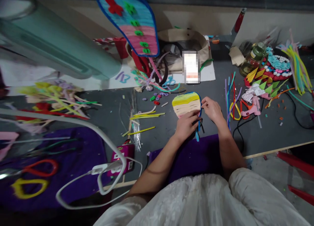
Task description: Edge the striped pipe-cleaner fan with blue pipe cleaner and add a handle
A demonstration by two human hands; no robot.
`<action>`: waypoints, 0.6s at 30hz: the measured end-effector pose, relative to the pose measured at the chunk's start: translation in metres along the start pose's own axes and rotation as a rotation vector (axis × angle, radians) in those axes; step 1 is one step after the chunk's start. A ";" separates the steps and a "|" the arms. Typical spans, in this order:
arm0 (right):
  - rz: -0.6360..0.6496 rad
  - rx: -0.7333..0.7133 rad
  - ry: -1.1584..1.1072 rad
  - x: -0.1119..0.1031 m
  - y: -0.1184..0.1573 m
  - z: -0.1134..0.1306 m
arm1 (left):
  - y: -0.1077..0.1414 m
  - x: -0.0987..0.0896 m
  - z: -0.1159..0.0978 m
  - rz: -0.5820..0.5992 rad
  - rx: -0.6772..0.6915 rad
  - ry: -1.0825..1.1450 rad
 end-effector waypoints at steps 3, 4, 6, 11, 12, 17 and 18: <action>0.002 -0.001 0.001 0.001 0.007 0.001 | 0.000 0.000 -0.001 -0.022 -0.006 0.007; -0.006 -0.002 0.004 0.001 0.010 0.001 | 0.000 0.000 -0.001 -0.026 -0.008 0.005; -0.031 0.000 0.020 0.000 0.017 0.001 | 0.000 0.001 -0.002 -0.033 -0.011 -0.007; -0.052 0.013 0.101 0.002 0.035 0.000 | 0.001 0.004 -0.002 -0.039 0.013 -0.049; -0.048 0.005 0.116 0.003 0.038 0.001 | 0.001 0.005 -0.002 -0.039 0.022 -0.050; -0.023 -0.020 0.081 0.009 0.055 0.008 | 0.000 0.007 -0.004 -0.038 0.050 -0.038; -0.026 -0.019 0.046 0.011 0.058 0.009 | 0.001 0.007 -0.005 -0.038 0.047 -0.038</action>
Point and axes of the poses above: each hand's wrist, its own y-axis away from the middle knuckle, its own x-axis out of the palm, z = x × y, the point moved 6 cm from there along -y, towards the middle knuckle, and after that the axes turned 11 degrees about -x, right-handed, at the moved point
